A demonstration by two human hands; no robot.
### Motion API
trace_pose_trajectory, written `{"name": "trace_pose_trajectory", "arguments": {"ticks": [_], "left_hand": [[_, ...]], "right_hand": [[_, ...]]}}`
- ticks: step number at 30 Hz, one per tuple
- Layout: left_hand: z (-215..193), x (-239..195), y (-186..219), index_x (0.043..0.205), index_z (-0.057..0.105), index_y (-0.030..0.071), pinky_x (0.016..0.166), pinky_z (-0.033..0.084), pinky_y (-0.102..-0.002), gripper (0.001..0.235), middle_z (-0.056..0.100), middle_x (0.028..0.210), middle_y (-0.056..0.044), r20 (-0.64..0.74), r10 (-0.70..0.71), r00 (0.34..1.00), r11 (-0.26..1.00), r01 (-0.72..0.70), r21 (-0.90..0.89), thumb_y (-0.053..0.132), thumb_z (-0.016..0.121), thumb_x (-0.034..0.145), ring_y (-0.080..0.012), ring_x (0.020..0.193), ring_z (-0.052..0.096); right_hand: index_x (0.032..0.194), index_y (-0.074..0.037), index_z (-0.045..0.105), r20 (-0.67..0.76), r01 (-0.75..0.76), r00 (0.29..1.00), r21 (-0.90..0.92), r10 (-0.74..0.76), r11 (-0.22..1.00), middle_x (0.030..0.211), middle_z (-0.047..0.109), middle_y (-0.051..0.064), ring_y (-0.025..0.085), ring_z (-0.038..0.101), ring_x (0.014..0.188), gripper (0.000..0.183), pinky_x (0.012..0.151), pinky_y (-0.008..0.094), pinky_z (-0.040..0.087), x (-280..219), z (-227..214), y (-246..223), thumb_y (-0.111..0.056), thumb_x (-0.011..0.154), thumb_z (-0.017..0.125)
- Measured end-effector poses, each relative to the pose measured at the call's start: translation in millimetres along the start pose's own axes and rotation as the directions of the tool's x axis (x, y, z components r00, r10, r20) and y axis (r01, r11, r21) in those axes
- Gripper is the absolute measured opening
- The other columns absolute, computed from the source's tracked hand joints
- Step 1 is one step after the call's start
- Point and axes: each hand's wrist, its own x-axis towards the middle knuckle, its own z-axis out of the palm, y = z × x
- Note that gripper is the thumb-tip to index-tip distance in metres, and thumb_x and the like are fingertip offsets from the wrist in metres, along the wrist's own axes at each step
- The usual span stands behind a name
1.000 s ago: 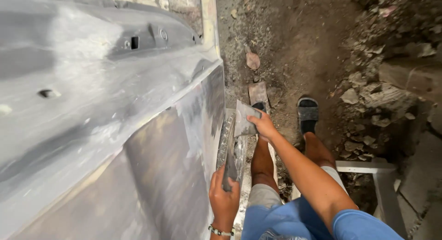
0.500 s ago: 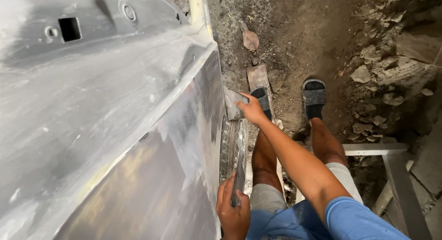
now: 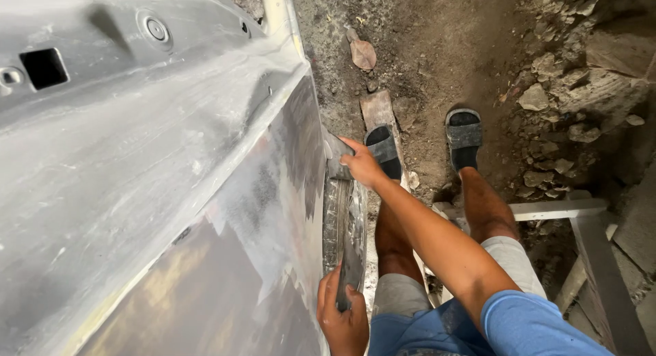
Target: Applying and smoothing car body filler onto a vehicle door panel using spreaders.
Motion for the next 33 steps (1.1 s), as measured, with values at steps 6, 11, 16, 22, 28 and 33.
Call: {"name": "trace_pose_trajectory", "arguments": {"ticks": [6,11,16,22,28,33], "left_hand": [[0.7,1.4,-3.0,0.127,0.065,-0.003,0.082,0.059,-0.037,0.043,0.069,0.111,-0.018,-0.014,0.024,1.000,1.000,-0.024,-0.017,-0.004,0.057,0.085,-0.0284,0.095,0.074],[2.4,-0.7,0.8,0.125,0.067,-0.001,0.086,0.057,-0.037,0.041,0.069,0.115,-0.018,0.001,0.032,0.999,0.999,-0.032,0.001,-0.003,0.057,0.086,-0.0296,0.100,0.073],[2.4,-5.3,-0.1,0.124,0.066,-0.002,0.088,0.056,-0.037,0.039,0.069,0.116,-0.018,0.005,0.071,0.997,0.997,-0.071,0.005,-0.001,0.057,0.087,-0.0309,0.102,0.073],[0.3,-13.5,-5.6,0.125,0.065,-0.004,0.089,0.056,-0.038,0.036,0.069,0.118,-0.019,-0.041,0.076,0.996,0.995,-0.079,-0.057,0.001,0.056,0.091,-0.0319,0.104,0.072],[-17.0,-26.2,13.1,0.125,0.068,-0.005,0.086,0.056,-0.038,0.038,0.071,0.113,-0.019,-0.100,0.115,0.988,0.993,-0.116,-0.008,0.003,0.058,0.088,-0.0311,0.101,0.073],[-35.3,-39.6,32.3,0.122,0.068,-0.006,0.086,0.059,-0.037,0.040,0.072,0.108,-0.020,-0.212,0.178,0.961,0.979,-0.196,-0.065,0.001,0.058,0.085,-0.0307,0.096,0.075]], "right_hand": [[0.153,-0.015,0.049,0.068,0.122,0.990,0.034,-0.124,0.992,0.115,0.071,0.000,0.008,0.061,0.089,0.076,0.080,0.021,0.049,-5.6,8.3,-10.1,0.006,0.080,0.055],[0.157,-0.013,0.047,0.138,0.111,0.980,0.211,-0.142,0.971,0.114,0.069,0.005,0.011,0.060,0.087,0.080,0.078,0.024,0.049,-5.8,11.3,2.9,0.009,0.080,0.052],[0.159,-0.020,0.040,0.168,0.073,0.982,0.102,-0.090,0.992,0.115,0.069,0.004,0.013,0.062,0.084,0.085,0.079,0.027,0.053,-35.6,14.9,-28.3,0.008,0.079,0.052],[0.162,-0.018,0.041,0.175,0.130,0.976,0.013,-0.130,0.991,0.113,0.068,0.014,0.015,0.063,0.088,0.085,0.083,0.030,0.053,-59.4,19.2,-36.3,0.006,0.082,0.058],[0.158,-0.015,0.041,0.221,0.211,0.947,0.119,-0.233,0.970,0.139,0.060,0.011,0.018,0.061,0.111,0.083,0.093,0.031,0.050,-87.3,29.1,-35.5,0.008,0.080,0.056],[0.160,-0.016,0.037,0.228,0.288,0.935,-0.038,-0.272,0.957,0.151,0.049,0.017,0.029,0.052,0.133,0.086,0.101,0.035,0.051,-132.9,39.2,-62.2,0.008,0.081,0.059]]}}
